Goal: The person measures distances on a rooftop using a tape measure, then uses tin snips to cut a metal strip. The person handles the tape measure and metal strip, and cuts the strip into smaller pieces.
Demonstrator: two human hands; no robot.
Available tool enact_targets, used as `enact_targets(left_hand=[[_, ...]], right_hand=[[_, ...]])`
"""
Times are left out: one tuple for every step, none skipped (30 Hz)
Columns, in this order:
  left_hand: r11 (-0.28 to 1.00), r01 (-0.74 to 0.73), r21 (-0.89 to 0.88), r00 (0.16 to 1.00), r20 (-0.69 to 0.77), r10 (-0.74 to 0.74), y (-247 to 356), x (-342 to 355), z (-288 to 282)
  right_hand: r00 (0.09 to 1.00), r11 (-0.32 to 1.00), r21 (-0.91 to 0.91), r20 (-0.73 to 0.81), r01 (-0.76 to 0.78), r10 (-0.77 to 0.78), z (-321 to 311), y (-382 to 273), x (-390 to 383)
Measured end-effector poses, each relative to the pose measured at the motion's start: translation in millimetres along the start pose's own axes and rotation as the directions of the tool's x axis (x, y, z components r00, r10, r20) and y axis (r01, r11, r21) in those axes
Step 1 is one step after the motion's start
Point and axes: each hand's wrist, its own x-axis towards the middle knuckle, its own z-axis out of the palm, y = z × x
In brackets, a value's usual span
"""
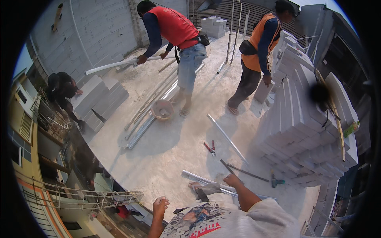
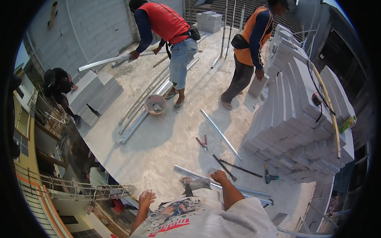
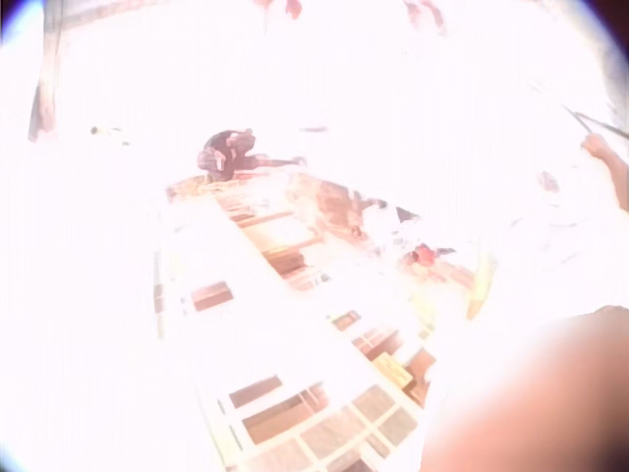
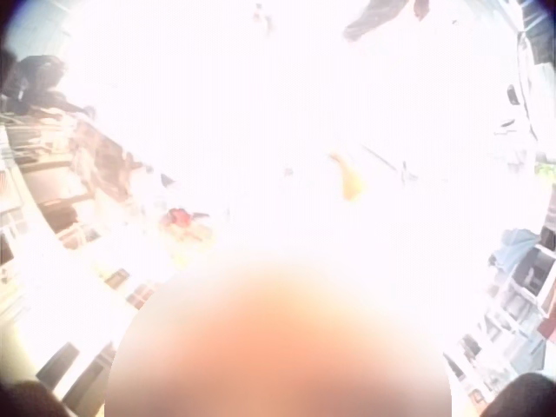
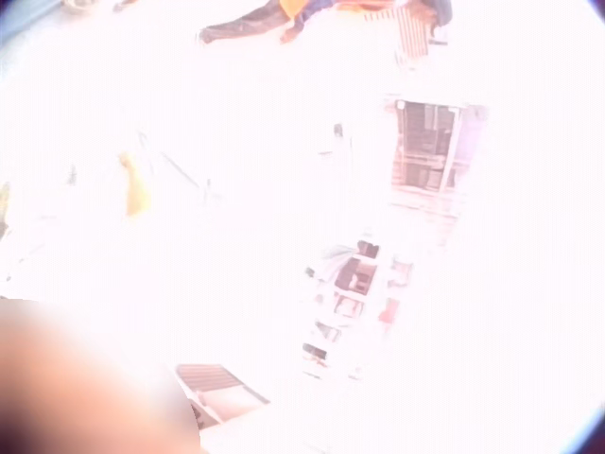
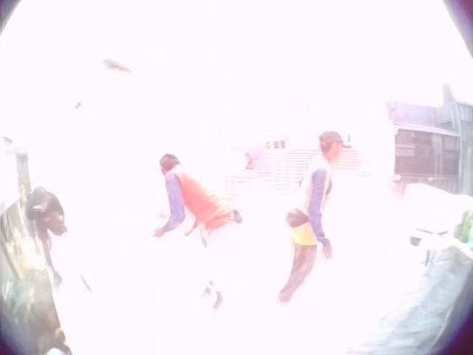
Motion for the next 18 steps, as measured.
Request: enact_targets(left_hand=[[1.000, 0.006, -0.007, 1.000, 0.020, -0.006, -5, -1, 3], [1.000, 0.012, -0.017, 0.999, 0.036, -0.011, -9, -3, 6], [1.000, 0.015, -0.010, 0.999, 0.035, -0.014, -14, -4, 11], [1.000, 0.013, -0.002, 0.998, 0.059, -0.013, -17, -3, 15], [1.000, 0.014, -0.001, 0.997, 0.072, -0.013, -20, -4, 18], [1.000, 0.017, -0.003, 0.997, 0.075, -0.016, -24, -5, 21], [1.000, 0.001, -0.006, 0.996, 0.084, -0.001, -27, -7, 23], [1.000, -0.018, -0.009, 0.996, 0.091, 0.019, -30, -8, 26], [0.999, -0.045, -0.009, 0.994, 0.100, 0.046, -32, -9, 28], [0.998, -0.068, -0.020, 0.994, 0.088, 0.069, -34, -10, 29], [0.995, -0.093, -0.026, 0.992, 0.081, 0.095, -36, -11, 30], [0.992, -0.125, -0.033, 0.988, 0.082, 0.127, -37, -12, 31], [0.993, -0.115, -0.029, 0.991, 0.060, 0.116, -38, -14, 31], [0.993, -0.112, -0.026, 0.993, 0.044, 0.113, -38, -15, 30], [0.994, -0.111, -0.022, 0.993, 0.027, 0.112, -37, -16, 30], [0.995, -0.093, -0.047, 0.995, 0.016, 0.094, -36, -16, 29], [0.995, -0.074, -0.072, 0.997, 0.005, 0.075, -34, -16, 29], [0.995, -0.045, -0.092, 0.999, -0.002, 0.045, -32, -16, 30]], right_hand=[[1.000, 1.000, 0.015, -0.002, 0.002, -0.002, -1, 7, -10], [1.000, 0.999, 0.036, -0.007, 0.029, -0.029, -2, 14, -17], [0.998, 0.998, 0.006, -0.020, 0.056, -0.056, 0, 25, -27], [1.000, 0.999, -0.047, -0.019, 0.023, -0.024, 2, 38, -35], [1.000, 0.995, -0.097, -0.016, 0.024, -0.025, 6, 52, -41], [0.999, 0.992, -0.125, 0.031, -0.022, 0.026, 10, 68, -45], [0.993, 0.983, -0.168, 0.079, -0.072, 0.086, 14, 85, -49], [0.975, 0.982, -0.137, 0.161, -0.129, 0.151, 17, 102, -54], [0.947, 0.969, -0.122, 0.216, -0.215, 0.238, 22, 116, -55], [0.948, 0.969, -0.169, 0.234, -0.181, 0.218, 29, 129, -57], [0.952, 0.964, -0.209, 0.224, -0.162, 0.208, 32, 141, -58], [0.958, 0.974, -0.220, 0.264, -0.055, 0.114, 35, 148, -53], [0.954, 0.975, -0.218, 0.299, 0.048, 0.020, 37, 152, -50], [0.947, 0.969, -0.225, 0.319, 0.105, -0.028, 37, 149, -41], [0.938, 0.960, -0.230, 0.338, 0.161, -0.077, 35, 143, -32], [0.926, 0.948, -0.233, 0.356, 0.217, -0.124, 32, 134, -23], [0.925, 0.939, -0.266, 0.364, 0.217, -0.111, 26, 119, -8], [0.945, 0.961, -0.235, 0.321, 0.146, -0.065, 19, 104, 2]])
